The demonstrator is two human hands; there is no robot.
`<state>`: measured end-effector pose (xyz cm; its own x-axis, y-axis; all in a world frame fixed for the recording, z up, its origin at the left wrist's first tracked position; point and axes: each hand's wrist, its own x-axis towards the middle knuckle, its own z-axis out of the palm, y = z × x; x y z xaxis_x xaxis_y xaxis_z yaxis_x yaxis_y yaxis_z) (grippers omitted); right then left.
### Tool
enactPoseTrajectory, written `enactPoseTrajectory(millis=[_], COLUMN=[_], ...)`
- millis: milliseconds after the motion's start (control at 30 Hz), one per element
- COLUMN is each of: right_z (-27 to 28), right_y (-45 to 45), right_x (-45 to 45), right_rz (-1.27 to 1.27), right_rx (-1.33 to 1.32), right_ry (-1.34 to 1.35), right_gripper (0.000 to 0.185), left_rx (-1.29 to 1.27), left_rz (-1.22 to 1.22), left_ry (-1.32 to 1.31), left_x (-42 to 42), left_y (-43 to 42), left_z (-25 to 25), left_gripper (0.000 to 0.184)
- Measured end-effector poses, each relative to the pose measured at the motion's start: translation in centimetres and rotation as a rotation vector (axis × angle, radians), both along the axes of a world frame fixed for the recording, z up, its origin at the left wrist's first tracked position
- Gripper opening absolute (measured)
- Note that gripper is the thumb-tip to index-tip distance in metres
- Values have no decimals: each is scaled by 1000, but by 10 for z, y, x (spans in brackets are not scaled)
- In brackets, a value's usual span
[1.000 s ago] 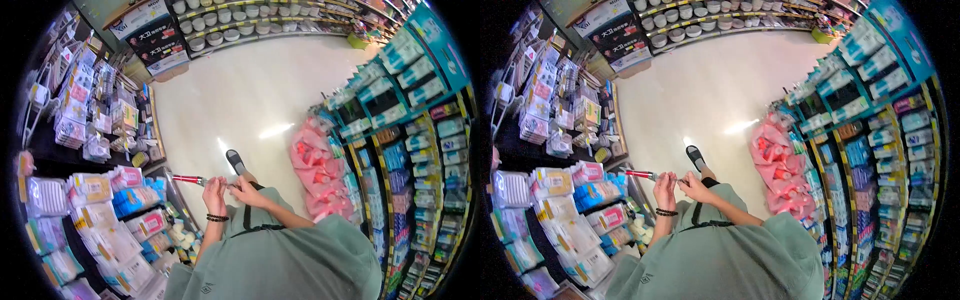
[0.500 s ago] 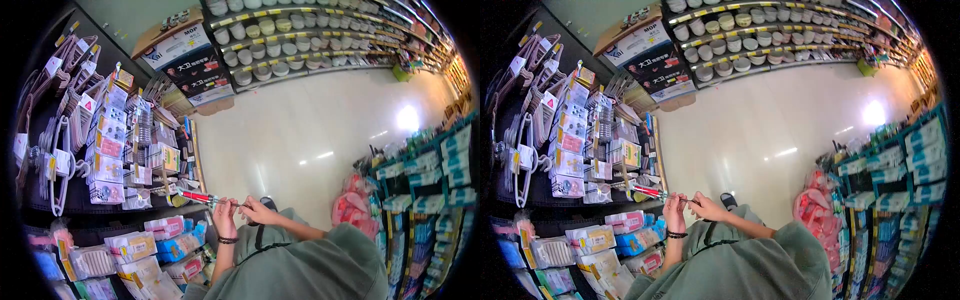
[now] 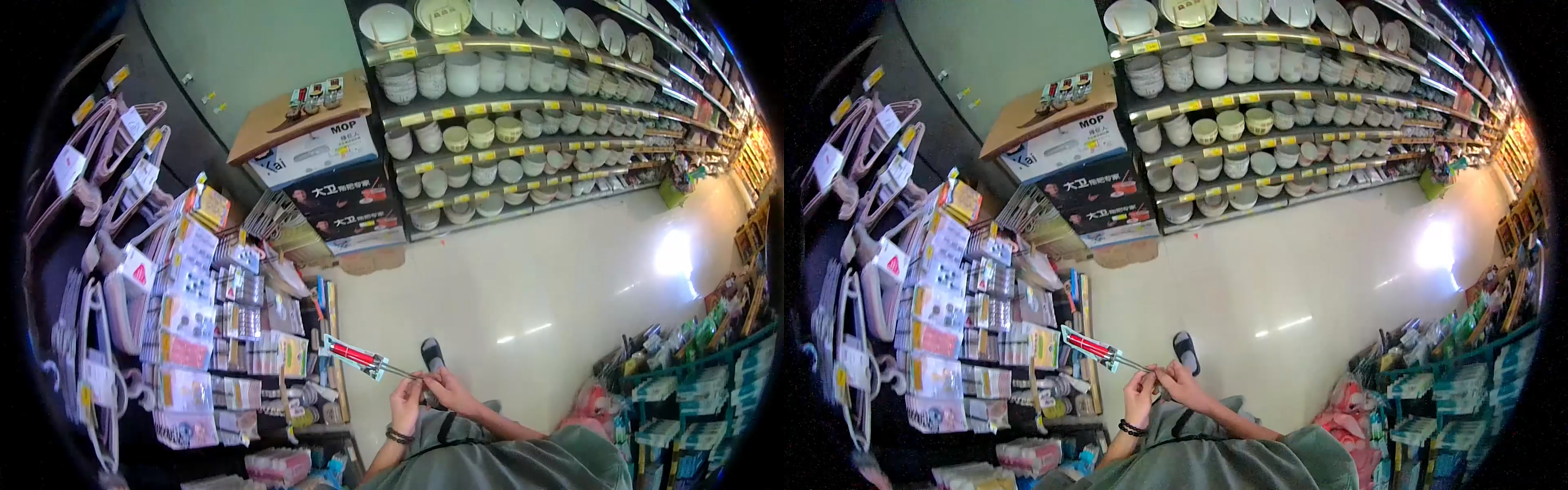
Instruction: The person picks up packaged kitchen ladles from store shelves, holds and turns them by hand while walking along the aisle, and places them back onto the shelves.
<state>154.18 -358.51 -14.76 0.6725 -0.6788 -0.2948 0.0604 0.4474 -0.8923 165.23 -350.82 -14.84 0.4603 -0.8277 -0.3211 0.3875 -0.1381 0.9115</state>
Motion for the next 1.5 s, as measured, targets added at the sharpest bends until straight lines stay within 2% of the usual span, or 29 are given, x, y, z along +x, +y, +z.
enactPoseTrajectory(millis=[67,100,133,167,200,300,400,433,533,667,900,1033,1133,1333,1433,1500], right_z=[-1,27,52,41,28,39,26,18,63,44,75,87,97,110,114,118], right_y=[-50,-74,-101,-123,-143,-191,-232,-238,-264,-307,-411,-474,-510,-577,-595,-601], right_x=[28,42,58,73,88,135,167,179,209,258,376,469,536,638,674,689], right_rz=[21,8,40,66,86,20,72,62,124,185,310,298,199,153,67,49], right_rx=[88,94,24,-72,-164,-50,-248,-215,-233,-339,-222,-174,-215,-132,39,109], right_ry=[52,44,107,171,224,23,78,22,24,-58,-240,-281,-270,-256,-283,-271], right_gripper=[26,28,28,28,29,32,26,26,36,34,21,26,31,27,28,28], left_rx=[31,59,87,66,-21,-71,-97,-121,-105,-67,-11,-6,43,88,70,74], left_rz=[-10,-16,-14,22,55,88,165,200,251,339,414,416,384,268,269,302], left_ry=[43,48,59,51,51,-1,-72,-116,-308,-426,-595,-634,-789,-655,-766,-974], left_x=[37,54,69,87,100,142,176,187,232,283,406,487,553,659,696,707], left_y=[-51,-78,-100,-120,-142,-198,-241,-253,-276,-314,-399,-464,-509,-581,-606,-615], left_z=[6,14,19,7,17,34,53,54,44,47,70,111,130,146,136,135], left_gripper=[17,17,16,12,11,10,10,10,10,11,13,18,16,26,27,29])
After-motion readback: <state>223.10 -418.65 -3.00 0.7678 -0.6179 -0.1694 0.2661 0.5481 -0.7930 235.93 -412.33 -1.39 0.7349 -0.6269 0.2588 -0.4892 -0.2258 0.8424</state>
